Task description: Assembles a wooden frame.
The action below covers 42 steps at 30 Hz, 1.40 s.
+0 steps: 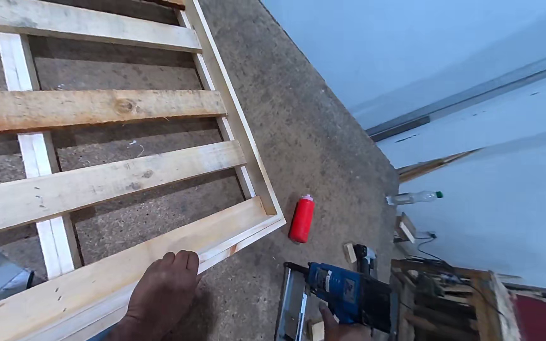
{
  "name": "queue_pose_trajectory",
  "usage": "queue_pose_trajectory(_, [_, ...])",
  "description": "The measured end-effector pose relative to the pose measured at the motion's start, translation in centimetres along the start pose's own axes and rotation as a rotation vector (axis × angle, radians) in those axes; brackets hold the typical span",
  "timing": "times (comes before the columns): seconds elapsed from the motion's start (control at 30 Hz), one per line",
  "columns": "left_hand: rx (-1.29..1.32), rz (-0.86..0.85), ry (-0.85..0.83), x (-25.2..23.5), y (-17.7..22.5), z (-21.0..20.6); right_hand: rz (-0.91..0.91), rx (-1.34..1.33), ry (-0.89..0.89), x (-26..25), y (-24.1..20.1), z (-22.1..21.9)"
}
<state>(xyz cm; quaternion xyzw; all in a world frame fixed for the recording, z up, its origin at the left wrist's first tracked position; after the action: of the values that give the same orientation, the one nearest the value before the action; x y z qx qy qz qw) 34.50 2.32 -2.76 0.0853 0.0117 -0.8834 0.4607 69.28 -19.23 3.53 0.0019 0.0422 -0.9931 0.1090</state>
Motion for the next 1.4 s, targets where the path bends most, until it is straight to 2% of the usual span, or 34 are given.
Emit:
queue_pose_trajectory(0.1, [0.008,0.017,0.009,0.1,-0.1,0.0,0.070,-0.045,-0.018,-2.3,0.7,-0.4])
queue_pose_trajectory(0.17, [0.043,0.043,0.005,0.2,-0.2,0.0,0.082,0.037,-0.073,-4.6,1.3,-0.3])
queue_pose_trajectory(0.3, [0.091,0.071,-0.037,0.0,-0.5,0.1,0.210,0.163,-0.252,-7.7,-3.4,2.8])
queue_pose_trajectory(0.4, [0.121,0.058,-0.063,-0.1,-0.6,-0.2,0.455,0.315,-0.321,-9.6,-10.1,6.5])
queue_pose_trajectory(0.47, [0.149,0.083,-0.026,0.1,-0.6,-0.3,0.635,0.459,-0.348,-9.4,-16.2,9.7])
queue_pose_trajectory(0.57, [0.195,0.109,-0.050,0.0,-0.8,0.0,0.884,0.569,-0.333,-5.9,-26.4,13.6])
queue_pose_trajectory(0.63, [0.225,0.093,-0.112,-0.2,-1.0,0.0,1.005,0.622,-0.303,-2.5,-32.6,14.5])
queue_pose_trajectory(0.77, [0.231,0.027,-0.181,-0.2,-1.2,-0.1,1.126,0.803,-0.312,2.9,-42.1,11.6])
queue_pose_trajectory(0.93, [0.235,0.066,-0.186,-0.3,-1.4,-0.3,1.244,0.958,-0.467,6.7,-48.4,3.9])
queue_pose_trajectory(1.07, [0.265,0.125,-0.158,-0.3,-1.6,-0.7,1.305,1.029,-0.611,8.1,-50.1,-0.1])
queue_pose_trajectory(1.13, [0.261,0.118,-0.154,-0.5,-1.8,-0.9,1.267,1.144,-0.628,8.0,-50.3,-1.6])
queue_pose_trajectory(1.23, [0.276,0.119,-0.131,-0.6,-1.7,-1.2,1.320,1.151,-0.669,7.0,-50.6,-2.9])
queue_pose_trajectory(1.4, [0.245,0.167,-0.081,-0.8,-1.8,-1.6,1.191,1.402,-0.567,7.9,-51.6,-3.9])
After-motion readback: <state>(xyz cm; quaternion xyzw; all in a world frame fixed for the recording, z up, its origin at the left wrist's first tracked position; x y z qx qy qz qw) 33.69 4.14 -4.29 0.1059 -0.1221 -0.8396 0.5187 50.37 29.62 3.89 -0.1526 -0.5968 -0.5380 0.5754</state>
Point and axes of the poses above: each hand's wrist, its own x-axis away from the middle knuckle, its own z-axis out of the back of the hand, y = z × x, the point moved 6 cm from there along -x, towards the middle knuckle, and after that the axes turned 10 degrees about -x, right-handed, at the moved point
